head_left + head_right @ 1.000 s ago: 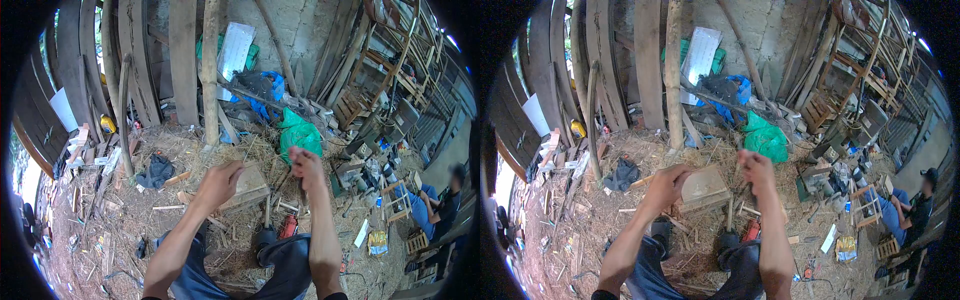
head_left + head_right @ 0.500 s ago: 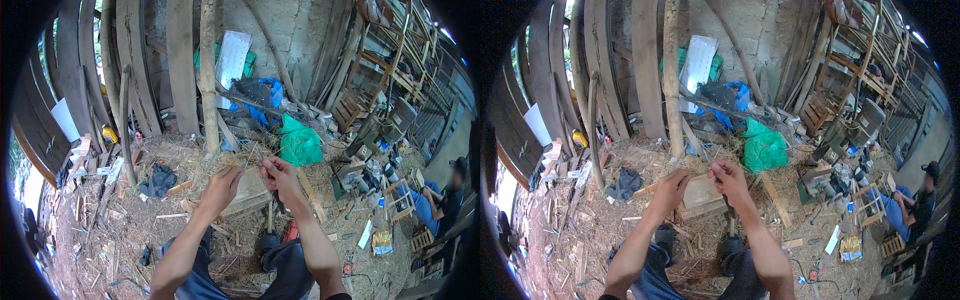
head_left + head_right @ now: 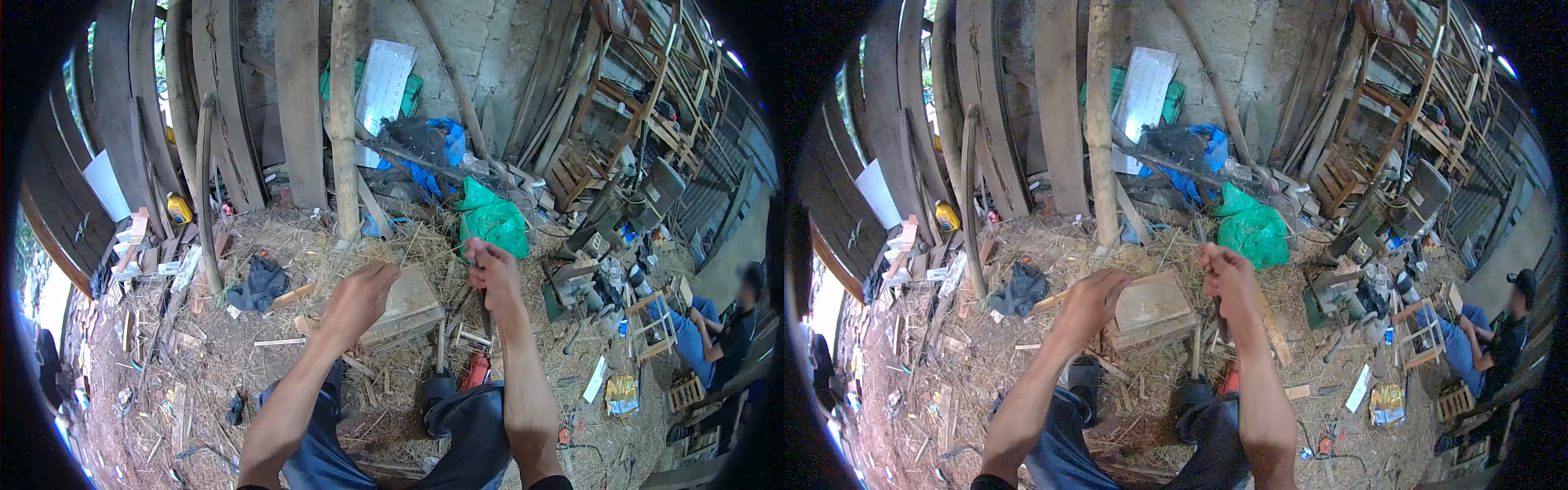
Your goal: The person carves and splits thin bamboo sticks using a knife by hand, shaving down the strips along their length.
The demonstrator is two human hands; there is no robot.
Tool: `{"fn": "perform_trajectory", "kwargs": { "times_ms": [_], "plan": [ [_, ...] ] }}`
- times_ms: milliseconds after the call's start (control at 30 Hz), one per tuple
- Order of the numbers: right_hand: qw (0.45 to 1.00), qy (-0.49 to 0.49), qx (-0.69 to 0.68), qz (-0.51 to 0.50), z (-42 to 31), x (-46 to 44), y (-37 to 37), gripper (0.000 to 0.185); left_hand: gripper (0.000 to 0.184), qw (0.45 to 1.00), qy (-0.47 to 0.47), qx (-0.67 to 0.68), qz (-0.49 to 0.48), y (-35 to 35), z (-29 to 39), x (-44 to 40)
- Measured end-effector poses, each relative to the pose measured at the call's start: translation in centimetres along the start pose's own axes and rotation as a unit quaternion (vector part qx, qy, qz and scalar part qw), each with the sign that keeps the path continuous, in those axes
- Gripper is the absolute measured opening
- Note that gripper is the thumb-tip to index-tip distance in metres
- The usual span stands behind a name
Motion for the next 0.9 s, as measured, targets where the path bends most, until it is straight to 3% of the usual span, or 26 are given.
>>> {"fn": "perform_trajectory", "kwargs": {
  "times_ms": [33, 100, 167, 267, 333, 367, 433, 600, 733, 767, 833, 900],
  "plan": [
    [1.0, -0.001, -0.002, 0.0, -0.3, -0.5, -1.1, 0.018, 0.008, 1.0, -0.002, -0.002, 0.004, -0.3, -0.2, 0.1],
    [0.985, -0.116, -0.044, 0.123, -3.4, -1.1, -5.9, 0.018, 0.008, 0.999, -0.022, -0.015, 0.026, -1.8, -1.3, 0.5],
    [0.983, -0.131, -0.019, 0.124, -2.7, -0.4, -6.1, 0.021, 0.007, 0.997, -0.039, -0.032, 0.054, -2.9, -1.9, 0.1],
    [0.999, -0.028, 0.001, -0.03, -0.7, 1.9, 1.3, 0.033, 0.007, 0.997, -0.025, -0.021, 0.064, -1.5, -0.9, -0.3],
    [0.996, -0.016, 0.055, -0.072, 0.8, 2.7, 4.3, 0.028, 0.007, 0.997, -0.027, 0.005, 0.079, -1.0, -0.5, -0.5],
    [0.996, -0.018, 0.053, -0.069, 1.5, 2.6, 4.8, 0.028, 0.007, 0.997, -0.023, 0.005, 0.077, -0.7, 0.0, -0.5],
    [0.987, 0.033, 0.008, -0.158, 3.6, 2.7, 6.8, 0.025, 0.008, 0.999, -0.013, 0.009, 0.046, 0.0, 0.9, -0.6],
    [0.991, 0.055, 0.03, -0.122, 3.5, 1.1, 4.6, 0.016, 0.011, 0.999, -0.018, 0.028, 0.029, 0.4, 0.3, -0.7],
    [0.997, -0.046, 0.0, 0.056, -0.5, -0.8, -3.0, 0.018, 0.009, 0.997, -0.027, 0.02, 0.064, -1.7, -1.7, 0.3],
    [0.998, -0.046, 0.0, 0.053, -1.1, -1.0, -4.2, 0.018, 0.009, 0.997, -0.028, 0.018, 0.066, -2.5, -2.0, 0.3],
    [0.992, -0.086, -0.052, 0.076, -1.8, -0.9, -6.4, 0.023, 0.007, 0.992, -0.118, 0.048, 0.025, -3.3, -3.6, 0.5],
    [0.997, -0.061, -0.028, 0.03, -1.1, -0.2, -3.9, 0.026, 0.008, 0.993, -0.106, 0.043, 0.036, -2.7, -3.5, 0.4]
  ]
}}
Point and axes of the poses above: each hand's wrist, its own x-axis away from the middle knuckle, its own y-axis out of the palm, z = x × y, the point moved 8 cm from there along -x, towards the middle knuckle, and after that the axes turned 7 degrees about -x, right-handed, at the moved point
